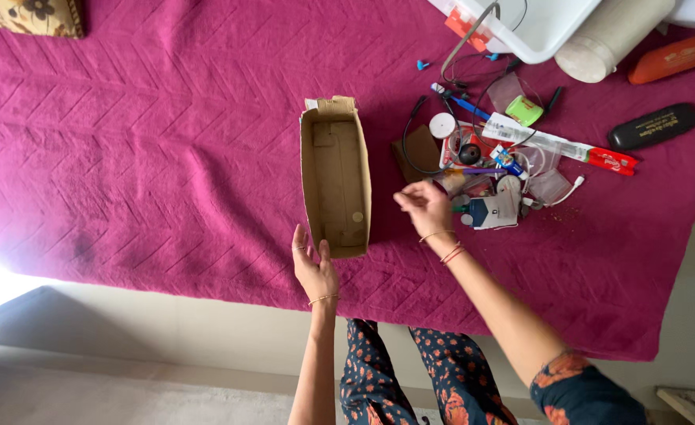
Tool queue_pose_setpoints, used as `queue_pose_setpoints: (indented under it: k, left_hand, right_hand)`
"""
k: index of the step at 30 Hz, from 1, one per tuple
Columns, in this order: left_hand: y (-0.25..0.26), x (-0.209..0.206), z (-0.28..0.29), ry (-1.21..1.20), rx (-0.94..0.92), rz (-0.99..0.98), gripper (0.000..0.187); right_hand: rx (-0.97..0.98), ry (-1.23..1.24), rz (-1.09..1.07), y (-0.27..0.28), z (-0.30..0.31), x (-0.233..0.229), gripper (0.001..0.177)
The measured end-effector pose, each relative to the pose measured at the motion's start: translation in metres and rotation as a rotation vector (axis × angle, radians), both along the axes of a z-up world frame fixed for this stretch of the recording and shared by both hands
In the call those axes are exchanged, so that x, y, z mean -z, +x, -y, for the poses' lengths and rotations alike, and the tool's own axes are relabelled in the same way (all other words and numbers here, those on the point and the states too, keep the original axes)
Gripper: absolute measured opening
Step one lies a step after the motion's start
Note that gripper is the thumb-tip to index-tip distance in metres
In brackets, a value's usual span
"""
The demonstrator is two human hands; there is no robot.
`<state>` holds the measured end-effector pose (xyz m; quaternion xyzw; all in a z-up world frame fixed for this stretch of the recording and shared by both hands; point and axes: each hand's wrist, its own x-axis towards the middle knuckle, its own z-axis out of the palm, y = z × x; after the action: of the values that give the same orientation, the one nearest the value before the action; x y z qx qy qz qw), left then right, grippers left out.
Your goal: The person sits on the floor and organizes various small items from a bed into a cardboard box and a plastic container. They place items such as pens, cables, and small boxes into the containers, then move the filled containers to a nearby shelf.
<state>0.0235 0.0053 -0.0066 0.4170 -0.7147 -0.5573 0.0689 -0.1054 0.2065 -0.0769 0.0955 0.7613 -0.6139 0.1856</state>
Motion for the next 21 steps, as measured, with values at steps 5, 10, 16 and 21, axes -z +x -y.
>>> queue_pose_setpoints:
  k: [5,10,16,21]
  left_hand:
    - [0.012,0.011,-0.010,0.121,-0.082,-0.043,0.056]
    - [0.017,0.012,-0.016,0.138,-0.063,0.077,0.066]
    - [0.015,0.009,-0.023,0.070,-0.045,0.078,0.065]
    - [0.020,0.011,-0.021,0.038,0.024,0.036,0.068]
  right_hand:
    - [-0.165,-0.066,-0.073,0.023,0.041,-0.019,0.020]
    - [0.096,0.057,0.058,0.034,0.001,0.012,0.018]
    - [-0.080,0.642,-0.245,0.057,-0.117,0.038,0.015]
    - [-0.182,0.775,-0.303,0.053,-0.150,0.035,0.030]
